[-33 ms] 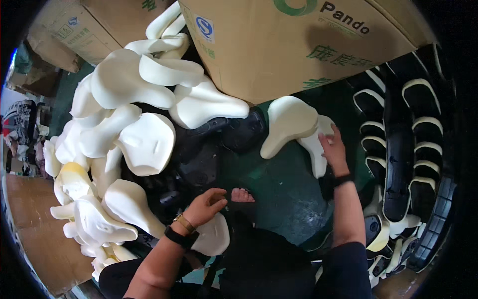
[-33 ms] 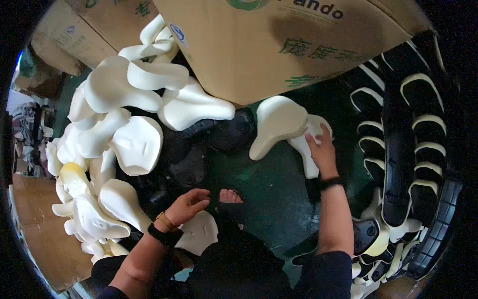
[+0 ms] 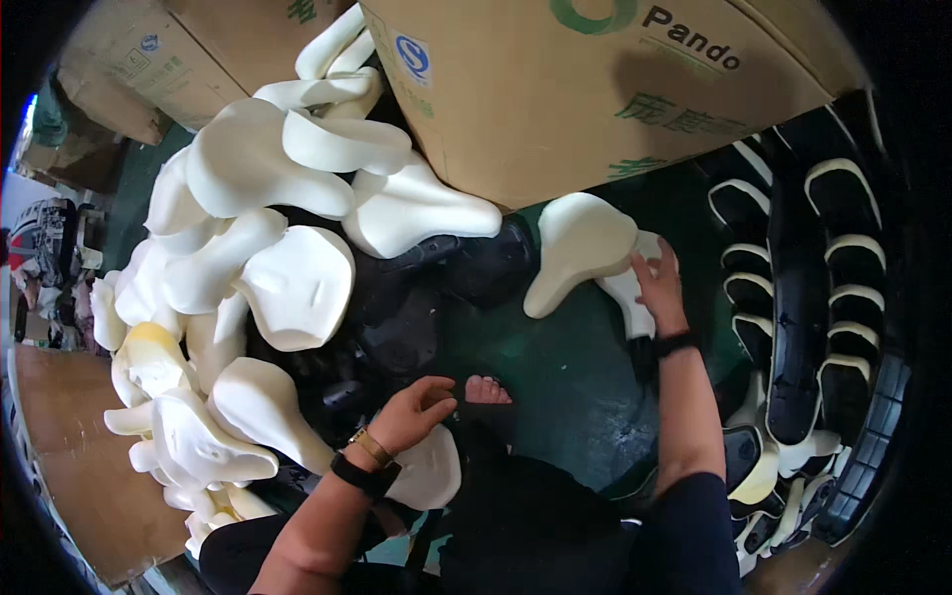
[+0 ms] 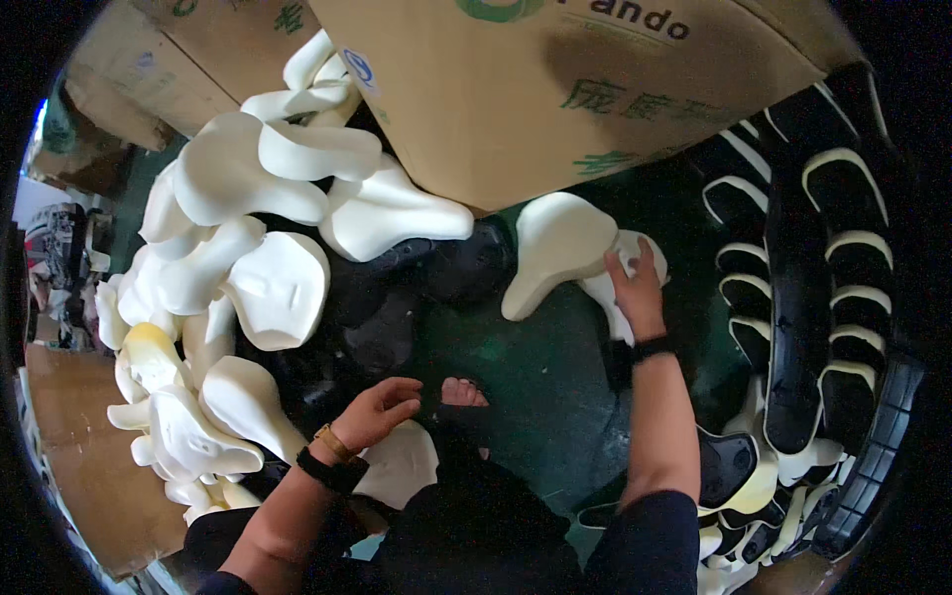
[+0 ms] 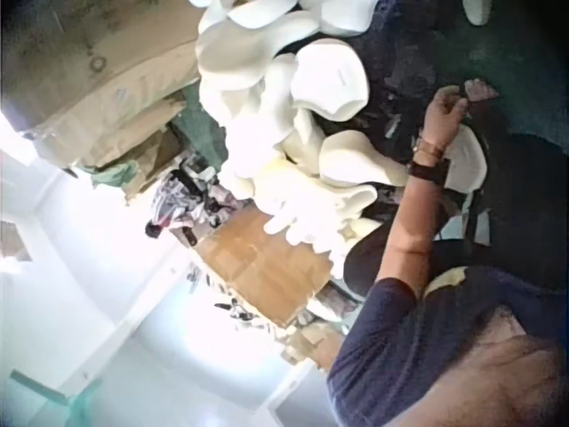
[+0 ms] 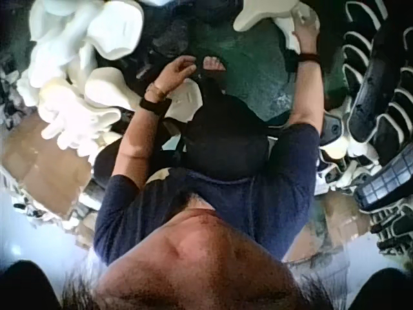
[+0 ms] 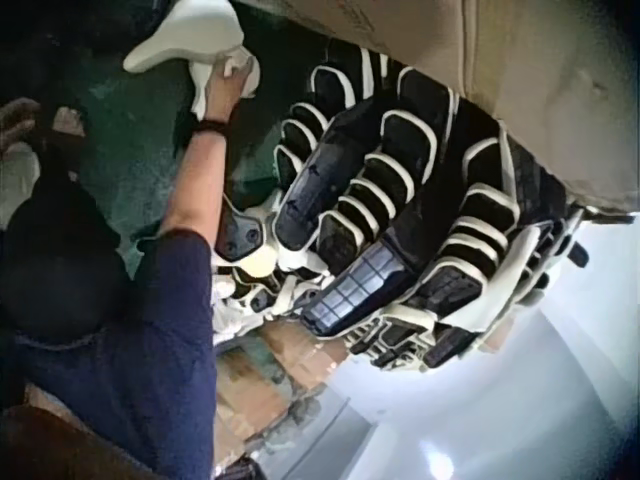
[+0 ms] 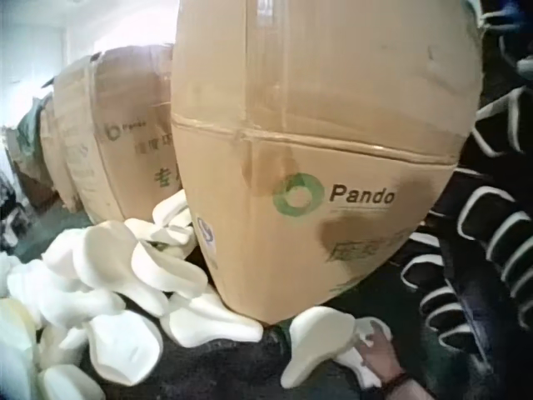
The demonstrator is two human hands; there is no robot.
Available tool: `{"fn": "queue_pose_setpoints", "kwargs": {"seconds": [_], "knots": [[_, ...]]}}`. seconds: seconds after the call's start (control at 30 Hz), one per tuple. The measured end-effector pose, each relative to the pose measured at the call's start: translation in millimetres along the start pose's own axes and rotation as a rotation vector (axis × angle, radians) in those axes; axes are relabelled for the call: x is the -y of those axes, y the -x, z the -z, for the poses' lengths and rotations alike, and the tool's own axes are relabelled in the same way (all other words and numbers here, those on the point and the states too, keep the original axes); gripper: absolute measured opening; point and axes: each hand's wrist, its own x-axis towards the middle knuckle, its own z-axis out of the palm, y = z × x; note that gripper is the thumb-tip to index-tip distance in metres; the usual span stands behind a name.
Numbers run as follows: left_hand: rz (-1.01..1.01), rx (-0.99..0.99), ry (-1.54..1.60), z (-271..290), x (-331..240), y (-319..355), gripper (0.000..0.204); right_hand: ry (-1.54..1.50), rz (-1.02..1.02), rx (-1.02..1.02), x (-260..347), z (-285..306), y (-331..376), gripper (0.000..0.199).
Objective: The recorder is assembling foam padding onto plastic bicycle seat bases using industrial adhesive from a bottle.
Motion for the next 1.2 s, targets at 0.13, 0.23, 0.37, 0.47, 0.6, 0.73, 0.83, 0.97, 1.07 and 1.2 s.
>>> {"fn": "queue_pose_setpoints", "kwargs": {"seconds": [0.13,0.23,0.37,0.47,0.6,0.73,0.83,0.97,1.07,1.2], "knots": [[0.031,-0.047,0.061,-1,-4,10,0.042,-0.359,-0.302,0.144,13,-36,-16,0.080],[0.079,-0.040,0.070,1,0,13,0.049,-0.633,-0.386,0.252,1,-40,21,0.077],[0.042,-0.004,0.263,-22,-15,8,0.072,-1.130,-0.612,0.686,-38,-45,100,0.059],[-0.223,-0.100,0.368,-26,-30,14,0.089,-1.228,-0.700,0.952,-15,-72,180,0.053],[-0.381,-0.355,0.726,-6,-36,11,0.067,-0.667,-0.698,1.336,28,-90,184,0.050],[-0.400,-0.539,0.863,43,-35,21,0.050,0.101,0.408,0.580,39,-132,113,0.046],[-0.401,-0.580,0.933,56,-29,32,0.048,0.278,0.692,0.426,63,-176,82,0.060],[-0.308,-0.442,1.016,48,-24,32,0.059,0.684,0.846,0.281,48,-219,66,0.064],[-0.231,-0.464,1.100,45,-21,34,0.062,0.566,0.830,0.422,38,-215,74,0.054],[-0.271,-0.409,1.140,44,-25,35,0.053,0.471,0.736,0.481,43,-135,96,0.046]]}}
